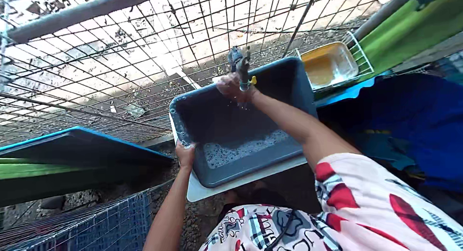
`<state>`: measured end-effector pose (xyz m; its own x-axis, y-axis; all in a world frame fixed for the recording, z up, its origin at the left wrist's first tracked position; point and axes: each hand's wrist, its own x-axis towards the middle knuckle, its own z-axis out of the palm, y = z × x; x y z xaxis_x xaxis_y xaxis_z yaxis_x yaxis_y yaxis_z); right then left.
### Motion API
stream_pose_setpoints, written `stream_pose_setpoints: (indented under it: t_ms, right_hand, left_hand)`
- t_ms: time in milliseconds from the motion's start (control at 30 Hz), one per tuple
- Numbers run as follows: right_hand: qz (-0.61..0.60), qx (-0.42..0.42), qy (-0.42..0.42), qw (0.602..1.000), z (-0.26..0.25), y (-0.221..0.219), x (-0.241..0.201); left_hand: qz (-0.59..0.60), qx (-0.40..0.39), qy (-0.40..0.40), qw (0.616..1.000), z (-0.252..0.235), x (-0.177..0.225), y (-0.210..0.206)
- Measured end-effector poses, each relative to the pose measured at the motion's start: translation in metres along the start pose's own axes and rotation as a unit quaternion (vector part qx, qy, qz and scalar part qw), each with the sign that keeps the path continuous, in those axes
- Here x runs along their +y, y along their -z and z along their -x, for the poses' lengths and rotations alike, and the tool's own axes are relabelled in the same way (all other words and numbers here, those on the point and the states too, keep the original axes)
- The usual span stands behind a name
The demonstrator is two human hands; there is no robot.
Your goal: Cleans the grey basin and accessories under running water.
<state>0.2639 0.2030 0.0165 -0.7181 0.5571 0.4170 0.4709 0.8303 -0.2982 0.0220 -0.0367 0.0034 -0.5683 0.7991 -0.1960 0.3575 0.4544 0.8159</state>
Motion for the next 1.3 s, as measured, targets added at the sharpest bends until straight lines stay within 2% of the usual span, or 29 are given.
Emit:
stream_pose_setpoints:
  t_ms: [33,100,200,300,367,433,500,567,600,633,700,733,767,833,900,967,1033,1100,1133,1200,1300]
  right_hand:
    - [-0.01,0.002,-0.066,0.998,0.015,0.019,0.019]
    - [0.154,0.01,-0.101,0.983,0.055,0.056,0.062]
    - [0.236,-0.016,-0.244,0.94,0.103,0.104,0.093]
    - [0.266,-0.064,-0.347,0.897,0.139,0.106,0.065]
    - [0.238,-0.122,-0.351,0.897,0.188,0.092,0.024]
    - [0.211,-0.219,-0.354,0.884,0.256,0.07,-0.019]
    - [0.171,-0.339,-0.393,0.838,0.289,0.06,-0.046]
    - [0.131,-0.473,-0.392,0.778,0.281,0.068,-0.056]
    - [0.123,-0.509,-0.369,0.768,0.275,0.072,-0.051]
    - [0.126,-0.507,-0.328,0.787,0.269,0.079,-0.04]
    - [0.159,-0.409,-0.234,0.867,0.245,0.097,-0.008]
    - [0.202,-0.361,-0.204,0.887,0.221,0.104,0.01]
    - [0.245,-0.335,-0.199,0.888,0.197,0.11,0.023]
    - [0.28,-0.35,-0.253,0.858,0.17,0.111,0.023]
    - [0.251,-0.382,-0.264,0.849,0.2,0.101,0.001]
    - [0.176,-0.42,-0.283,0.844,0.26,0.087,-0.031]
    - [0.098,-0.478,-0.342,0.803,0.293,0.074,-0.048]
    - [0.021,-0.496,-0.438,0.75,0.295,0.052,-0.06]
    - [-0.011,-0.468,-0.484,0.739,0.288,0.039,-0.073]
    - [-0.04,-0.435,-0.522,0.733,0.244,0.014,-0.131]
    - [-0.093,-0.409,-0.431,0.799,0.173,-0.041,-0.245]
  left_hand:
    - [-0.001,0.002,0.004,1.0,0.0,-0.001,-0.002]
    - [-0.001,0.001,0.005,1.0,-0.002,-0.002,-0.002]
    - [0.003,0.0,0.016,1.0,0.001,0.0,0.0]
    - [0.013,-0.003,0.033,0.999,0.004,0.001,0.001]
    - [0.033,-0.009,0.033,0.999,0.003,-0.004,0.001]
    - [0.048,-0.018,0.026,0.998,0.001,-0.008,0.001]
    - [0.046,-0.032,0.021,0.998,0.001,-0.011,0.003]
    - [0.039,-0.035,0.021,0.998,0.003,-0.02,0.009]
    - [0.034,-0.034,0.018,0.999,0.004,-0.024,0.011]
    - [0.029,-0.033,0.012,0.999,0.004,-0.026,0.011]
    - [0.03,-0.038,0.002,0.999,0.005,-0.027,0.011]
    - [0.037,-0.036,0.0,0.999,0.004,-0.025,0.01]
    - [0.047,-0.036,0.0,0.998,0.005,-0.025,0.01]
    - [0.067,-0.038,0.0,0.997,0.006,-0.03,0.011]
    - [0.082,-0.035,-0.004,0.996,0.004,-0.033,0.01]
    - [0.086,-0.03,-0.011,0.996,0.006,-0.03,0.01]
    - [0.079,-0.035,-0.017,0.996,0.007,-0.023,0.01]
    - [0.078,-0.036,-0.028,0.996,0.009,-0.024,0.01]
    - [0.083,-0.033,-0.037,0.995,0.009,-0.025,0.01]
    - [0.091,-0.026,-0.04,0.995,0.007,-0.026,0.009]
    - [0.107,-0.019,-0.04,0.993,0.006,-0.028,0.007]
